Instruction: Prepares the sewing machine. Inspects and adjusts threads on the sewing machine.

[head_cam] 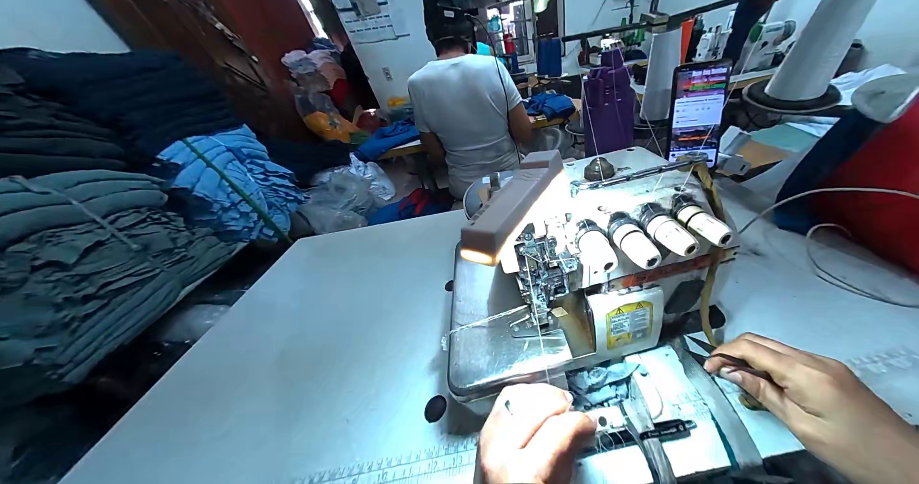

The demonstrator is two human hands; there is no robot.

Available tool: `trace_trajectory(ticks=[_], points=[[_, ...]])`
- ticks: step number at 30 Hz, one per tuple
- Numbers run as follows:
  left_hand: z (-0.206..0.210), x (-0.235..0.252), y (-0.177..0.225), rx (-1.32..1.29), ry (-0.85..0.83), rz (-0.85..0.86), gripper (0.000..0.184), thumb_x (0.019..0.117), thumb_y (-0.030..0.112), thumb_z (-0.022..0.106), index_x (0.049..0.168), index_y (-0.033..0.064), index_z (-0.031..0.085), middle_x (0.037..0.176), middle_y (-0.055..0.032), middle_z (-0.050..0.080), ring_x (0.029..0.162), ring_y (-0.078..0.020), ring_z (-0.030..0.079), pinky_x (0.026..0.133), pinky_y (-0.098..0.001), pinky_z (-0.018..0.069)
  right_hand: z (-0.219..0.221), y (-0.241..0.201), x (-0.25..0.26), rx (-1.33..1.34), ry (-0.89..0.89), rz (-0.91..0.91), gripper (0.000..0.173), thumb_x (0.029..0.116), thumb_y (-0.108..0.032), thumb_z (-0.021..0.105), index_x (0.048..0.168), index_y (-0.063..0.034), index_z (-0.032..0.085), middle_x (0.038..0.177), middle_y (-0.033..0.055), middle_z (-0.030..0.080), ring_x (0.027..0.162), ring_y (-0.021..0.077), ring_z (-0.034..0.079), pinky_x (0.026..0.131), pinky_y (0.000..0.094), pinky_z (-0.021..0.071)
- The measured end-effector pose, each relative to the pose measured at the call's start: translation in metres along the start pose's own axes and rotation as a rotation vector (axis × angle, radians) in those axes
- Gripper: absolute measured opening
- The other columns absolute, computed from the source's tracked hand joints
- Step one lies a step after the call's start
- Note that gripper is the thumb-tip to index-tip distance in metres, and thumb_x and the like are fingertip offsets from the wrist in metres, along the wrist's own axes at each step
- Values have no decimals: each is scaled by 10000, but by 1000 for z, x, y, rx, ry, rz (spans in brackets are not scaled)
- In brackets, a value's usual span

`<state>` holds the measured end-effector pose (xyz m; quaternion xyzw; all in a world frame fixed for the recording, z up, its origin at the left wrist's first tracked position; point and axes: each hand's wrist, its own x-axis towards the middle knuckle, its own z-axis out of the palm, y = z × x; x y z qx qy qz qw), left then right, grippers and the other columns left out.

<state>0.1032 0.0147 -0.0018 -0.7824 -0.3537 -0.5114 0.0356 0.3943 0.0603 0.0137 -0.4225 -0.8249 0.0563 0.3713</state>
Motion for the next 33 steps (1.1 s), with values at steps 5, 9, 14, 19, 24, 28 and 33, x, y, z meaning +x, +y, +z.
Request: trace_trajectory(ticks=[5,9,14,19,24,28,33], points=[[15,-16,-10,-55,86,-6,119,1025,171,613,936,114,666,944,-5,677,1070,-77,642,1025,-205,472,-16,9,2,13,44,119,288,1001,-260,523,1073,-105,755,1005,22,742,806,74,704,681,244,594],[22,-23,-12,-53,110,-2,117,1033,172,594,947,125,656,978,6,664,1096,-72,628,1034,-201,465,-57,26,11,-180,135,205,295,1005,-236,515,1109,-61,728,1020,65,727,832,175,696,714,407,584],[24,-25,-13,-32,124,11,116,1038,170,583,955,125,650,993,3,656,1104,-74,625,1033,-200,468,-68,72,5,-391,-63,361,172,960,30,655,1115,32,730,1079,252,698,958,457,690,823,692,519],[27,-25,-13,-4,155,-4,128,1038,178,586,942,137,660,977,13,662,1092,-71,633,1022,-197,481,-42,105,-17,-433,-211,408,186,907,20,735,1093,27,741,1095,287,689,1037,529,653,865,704,508],[26,-26,-12,-10,155,1,118,1035,168,588,946,128,655,986,5,659,1102,-76,627,1032,-196,468,-50,110,-17,-262,-222,387,293,838,0,804,1125,7,747,1159,272,678,1065,502,645,885,692,498],[26,-26,-12,-39,148,-8,127,1039,162,585,944,115,654,988,-7,653,1109,-75,618,1037,-190,458,-58,107,-14,-140,-178,451,250,935,-85,713,1167,3,734,1251,223,670,1158,427,633,947,652,480],[24,-26,-13,-43,129,-11,133,1035,166,594,934,107,658,983,-17,657,1112,-76,619,1044,-194,451,-60,90,27,12,178,488,350,1076,-200,471,1272,30,648,1255,204,671,1164,329,641,999,578,483]])
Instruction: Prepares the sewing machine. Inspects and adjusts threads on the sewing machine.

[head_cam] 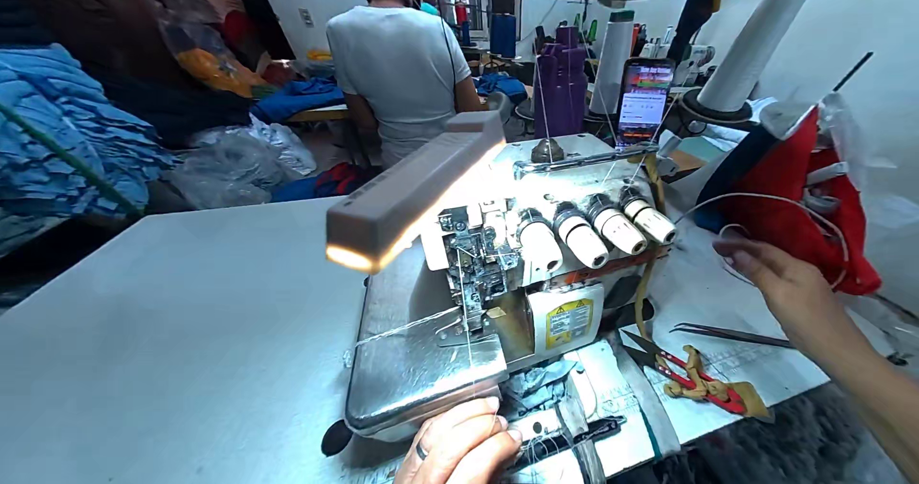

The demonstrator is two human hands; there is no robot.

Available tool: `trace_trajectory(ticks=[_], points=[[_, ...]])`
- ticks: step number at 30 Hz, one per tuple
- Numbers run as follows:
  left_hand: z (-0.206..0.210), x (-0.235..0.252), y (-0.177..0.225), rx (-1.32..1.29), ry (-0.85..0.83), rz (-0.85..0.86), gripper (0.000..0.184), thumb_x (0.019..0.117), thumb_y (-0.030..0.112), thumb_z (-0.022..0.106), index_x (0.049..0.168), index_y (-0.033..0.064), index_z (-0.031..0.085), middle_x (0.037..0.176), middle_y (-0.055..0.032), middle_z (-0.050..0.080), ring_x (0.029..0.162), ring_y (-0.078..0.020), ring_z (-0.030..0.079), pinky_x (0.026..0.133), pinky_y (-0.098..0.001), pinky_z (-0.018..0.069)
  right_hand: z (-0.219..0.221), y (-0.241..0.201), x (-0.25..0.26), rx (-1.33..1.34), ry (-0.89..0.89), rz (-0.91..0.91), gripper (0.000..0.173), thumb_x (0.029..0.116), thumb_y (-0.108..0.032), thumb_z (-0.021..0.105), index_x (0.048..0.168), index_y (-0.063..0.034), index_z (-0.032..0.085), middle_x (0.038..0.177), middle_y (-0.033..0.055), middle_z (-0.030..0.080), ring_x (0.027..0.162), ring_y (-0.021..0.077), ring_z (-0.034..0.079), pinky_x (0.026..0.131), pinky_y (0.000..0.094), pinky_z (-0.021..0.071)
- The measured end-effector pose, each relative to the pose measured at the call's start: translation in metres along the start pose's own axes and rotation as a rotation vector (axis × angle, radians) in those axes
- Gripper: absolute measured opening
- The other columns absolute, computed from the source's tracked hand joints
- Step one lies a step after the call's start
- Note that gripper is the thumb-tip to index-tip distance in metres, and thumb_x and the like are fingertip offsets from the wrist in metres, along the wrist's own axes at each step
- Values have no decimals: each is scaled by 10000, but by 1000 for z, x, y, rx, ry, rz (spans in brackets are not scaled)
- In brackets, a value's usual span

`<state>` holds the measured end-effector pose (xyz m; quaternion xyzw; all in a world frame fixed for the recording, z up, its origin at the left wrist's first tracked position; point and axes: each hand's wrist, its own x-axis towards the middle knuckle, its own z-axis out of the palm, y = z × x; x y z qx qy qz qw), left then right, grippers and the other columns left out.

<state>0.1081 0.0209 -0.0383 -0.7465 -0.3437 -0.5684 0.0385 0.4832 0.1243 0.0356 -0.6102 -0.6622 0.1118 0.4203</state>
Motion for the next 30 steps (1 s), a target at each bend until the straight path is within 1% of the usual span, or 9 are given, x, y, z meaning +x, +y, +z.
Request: trace_trajectory(ticks=[5,10,12,16,18,20,24,28,30], points=[[0,1,-1,8,-14,-1,126,1038,165,589,948,109,657,992,-14,657,1117,-77,618,1048,-197,453,34,-29,56,223,-146,13,408,1095,-243,431,1416,-22,551,1377,160,602,1219,205,611,1053,445,482],[3,2,2,48,34,-18,121,1019,149,612,924,113,678,956,-12,683,1070,-93,652,1021,-209,490,64,-49,64,368,-267,-11,271,1074,-114,356,1223,-40,570,969,-78,620,865,-118,579,797,106,504],[6,2,0,57,69,3,135,1020,149,607,910,112,676,938,-15,689,1048,-102,664,1004,-216,506,68,-41,66,236,-225,-56,222,1053,-45,400,1167,8,582,944,-30,604,862,-83,573,801,129,499],[9,2,-2,77,101,33,132,1019,153,609,909,112,669,912,-16,689,1025,-109,673,982,-214,517,72,-30,73,-53,-214,-64,220,1016,92,483,1181,221,553,1144,371,610,1067,394,612,993,523,450],[10,2,-2,92,104,43,137,1023,159,597,913,113,665,906,-17,688,1017,-109,675,977,-210,516,76,-19,79,-4,-207,-40,269,1055,2,470,1242,179,543,1148,299,622,1029,256,604,974,402,465],[9,2,-1,86,104,46,144,1029,161,591,917,110,666,909,-22,688,1022,-116,674,980,-213,515,78,-16,74,25,-173,-101,233,1052,-19,440,1209,124,536,1008,123,580,902,-2,542,847,159,454],[8,1,-2,69,102,49,138,1015,135,601,906,100,678,898,-32,698,1012,-128,684,974,-226,526,61,-22,93,-1,-397,-125,228,1044,35,416,1222,107,539,1067,147,610,955,56,576,915,199,471],[7,0,-2,75,95,43,140,1029,158,589,924,107,667,913,-20,689,1020,-115,679,982,-221,524,58,-21,125,-29,-568,-86,127,1020,7,543,1118,43,615,936,108,627,818,96,597,792,268,502],[7,0,-2,74,88,33,143,1032,168,588,927,111,667,921,-18,692,1027,-112,679,981,-220,525,62,-29,115,-26,-527,-52,108,1034,1,501,1106,38,572,902,77,581,787,41,581,735,184,505]])
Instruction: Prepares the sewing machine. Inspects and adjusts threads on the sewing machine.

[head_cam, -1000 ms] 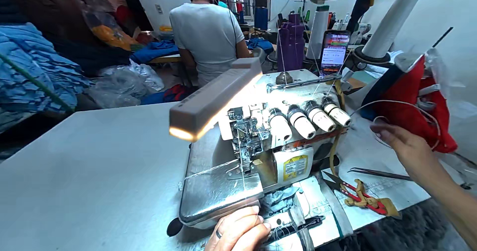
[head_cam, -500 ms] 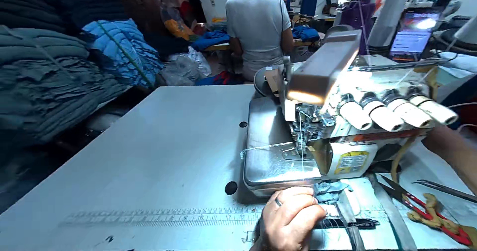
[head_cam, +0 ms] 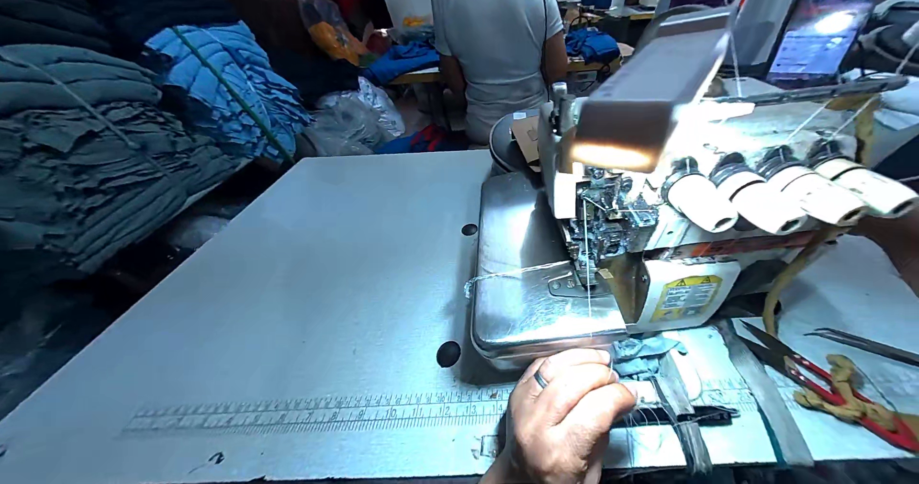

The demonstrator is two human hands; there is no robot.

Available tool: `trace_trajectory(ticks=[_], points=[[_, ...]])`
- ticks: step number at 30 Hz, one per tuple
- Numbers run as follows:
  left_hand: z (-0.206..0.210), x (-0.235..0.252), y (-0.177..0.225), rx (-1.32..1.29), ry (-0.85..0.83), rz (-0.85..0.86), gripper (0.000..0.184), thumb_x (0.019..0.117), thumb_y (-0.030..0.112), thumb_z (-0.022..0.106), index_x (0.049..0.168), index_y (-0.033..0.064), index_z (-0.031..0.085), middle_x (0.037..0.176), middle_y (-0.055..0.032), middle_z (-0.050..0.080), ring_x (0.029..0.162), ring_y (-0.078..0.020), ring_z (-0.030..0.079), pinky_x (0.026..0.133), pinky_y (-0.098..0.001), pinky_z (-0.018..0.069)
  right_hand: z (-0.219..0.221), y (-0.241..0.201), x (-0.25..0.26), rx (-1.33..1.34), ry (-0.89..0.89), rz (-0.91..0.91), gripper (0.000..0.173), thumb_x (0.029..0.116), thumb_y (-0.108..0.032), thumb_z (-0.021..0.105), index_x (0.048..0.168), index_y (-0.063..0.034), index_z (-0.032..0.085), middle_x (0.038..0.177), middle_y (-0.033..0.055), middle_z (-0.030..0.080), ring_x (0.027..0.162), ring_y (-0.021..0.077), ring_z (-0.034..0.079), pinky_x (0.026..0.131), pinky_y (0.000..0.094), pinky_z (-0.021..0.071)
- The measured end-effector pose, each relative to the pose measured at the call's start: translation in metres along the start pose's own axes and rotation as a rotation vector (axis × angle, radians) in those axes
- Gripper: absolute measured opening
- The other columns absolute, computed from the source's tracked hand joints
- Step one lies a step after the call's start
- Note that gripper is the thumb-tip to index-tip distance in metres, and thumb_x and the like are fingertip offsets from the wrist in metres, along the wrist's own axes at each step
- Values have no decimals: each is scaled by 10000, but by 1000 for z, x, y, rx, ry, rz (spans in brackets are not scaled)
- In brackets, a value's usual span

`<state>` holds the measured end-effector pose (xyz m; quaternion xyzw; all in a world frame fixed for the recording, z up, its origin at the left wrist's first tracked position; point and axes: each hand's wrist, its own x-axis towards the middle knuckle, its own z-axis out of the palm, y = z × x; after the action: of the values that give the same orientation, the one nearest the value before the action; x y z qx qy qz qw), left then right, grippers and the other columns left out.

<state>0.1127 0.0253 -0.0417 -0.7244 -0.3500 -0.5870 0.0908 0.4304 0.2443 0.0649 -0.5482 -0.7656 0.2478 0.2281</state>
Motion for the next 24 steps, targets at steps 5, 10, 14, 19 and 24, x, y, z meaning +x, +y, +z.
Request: trace_trajectory(ticks=[5,10,14,19,24], points=[[0,0,0,1,-14,0,160,1039,172,576,926,107,667,918,-17,686,1022,-107,679,979,-221,527,9,-36,-25,-29,59,13,127,1017,105,425,1023,97,552,811,54,509,719,-36,507,677,88,421],[1,-1,-2,1,3,21,138,1029,153,579,934,100,665,920,-19,685,1026,-118,681,982,-236,533,17,-6,-20,309,128,-51,188,1013,69,378,1022,-20,543,809,-53,529,705,-131,509,658,47,439],[0,0,-1,-1,-5,11,150,1034,161,585,925,96,664,923,-25,684,1033,-108,675,991,-224,522,23,-32,-35,203,216,-14,173,1027,101,359,1075,129,523,883,46,495,807,-97,485,725,50,396],[0,0,0,0,-8,5,155,1035,160,581,921,97,665,921,-25,686,1029,-113,679,984,-228,530,20,25,-2,236,147,-50,206,1070,-64,391,1210,-18,534,971,-20,565,858,-96,542,786,89,466],[-1,0,-1,-6,-15,7,158,1034,156,580,919,93,668,910,-31,689,1013,-119,685,971,-232,537,2,13,17,51,-27,129,125,1038,42,472,1124,0,551,930,70,580,807,22,566,770,175,500]])
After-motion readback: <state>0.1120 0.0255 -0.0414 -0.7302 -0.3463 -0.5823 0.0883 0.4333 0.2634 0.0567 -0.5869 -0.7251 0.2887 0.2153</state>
